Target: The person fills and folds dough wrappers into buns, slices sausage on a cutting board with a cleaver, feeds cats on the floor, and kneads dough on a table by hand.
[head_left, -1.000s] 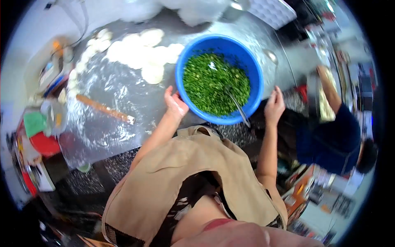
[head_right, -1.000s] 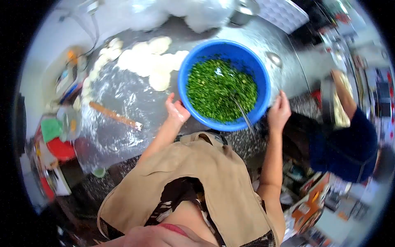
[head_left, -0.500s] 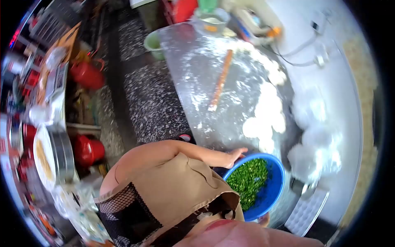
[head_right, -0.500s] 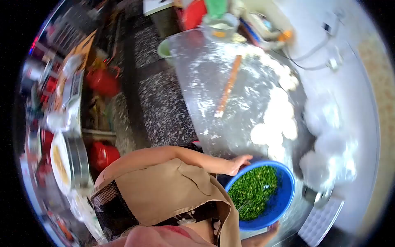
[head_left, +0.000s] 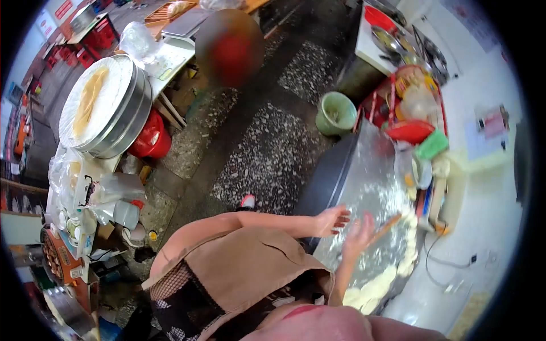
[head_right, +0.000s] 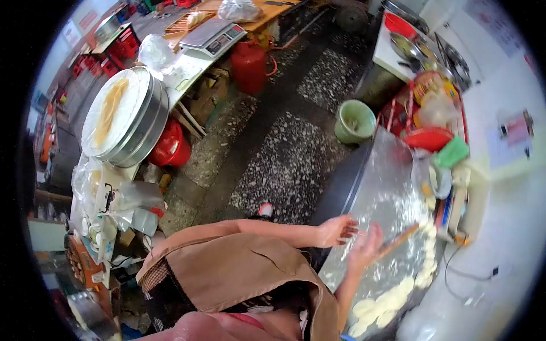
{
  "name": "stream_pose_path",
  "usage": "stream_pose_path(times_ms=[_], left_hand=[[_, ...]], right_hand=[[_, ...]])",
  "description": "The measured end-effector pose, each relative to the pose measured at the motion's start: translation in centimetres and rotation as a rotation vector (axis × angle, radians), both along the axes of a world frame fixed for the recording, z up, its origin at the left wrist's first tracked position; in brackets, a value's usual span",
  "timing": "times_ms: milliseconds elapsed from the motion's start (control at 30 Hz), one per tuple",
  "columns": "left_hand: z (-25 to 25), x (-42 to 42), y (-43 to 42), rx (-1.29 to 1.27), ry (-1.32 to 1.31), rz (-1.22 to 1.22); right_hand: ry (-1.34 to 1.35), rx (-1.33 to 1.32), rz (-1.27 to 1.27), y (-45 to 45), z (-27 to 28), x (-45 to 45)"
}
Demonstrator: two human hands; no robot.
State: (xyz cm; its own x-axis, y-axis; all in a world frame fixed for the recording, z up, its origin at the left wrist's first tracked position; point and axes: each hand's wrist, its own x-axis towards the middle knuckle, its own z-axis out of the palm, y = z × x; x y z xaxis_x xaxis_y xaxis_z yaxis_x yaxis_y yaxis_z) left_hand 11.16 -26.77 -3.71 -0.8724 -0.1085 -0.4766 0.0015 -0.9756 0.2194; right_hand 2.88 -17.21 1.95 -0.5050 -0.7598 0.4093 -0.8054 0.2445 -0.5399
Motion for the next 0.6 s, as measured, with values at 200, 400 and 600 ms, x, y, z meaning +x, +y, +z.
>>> stream_pose_path(times_ms=[200,400,600], left_hand=[[0.6,7.0,-17.2,-0.053,-0.026,0.329],[-0.9,9.2,-28.7,-0.163,-0.057,0.473],[-2.8,11.4,-44.7,-0.248,-0.208,0.587]], right_hand=[[0.018,0.226,0.108,-12.5,-7.9,-0.2],[-0.396,0.309,-0.231,-20.1,-17.5,-9.3],[-0.867,0.208,-0.101,-47.7,-15.4,-9.9]])
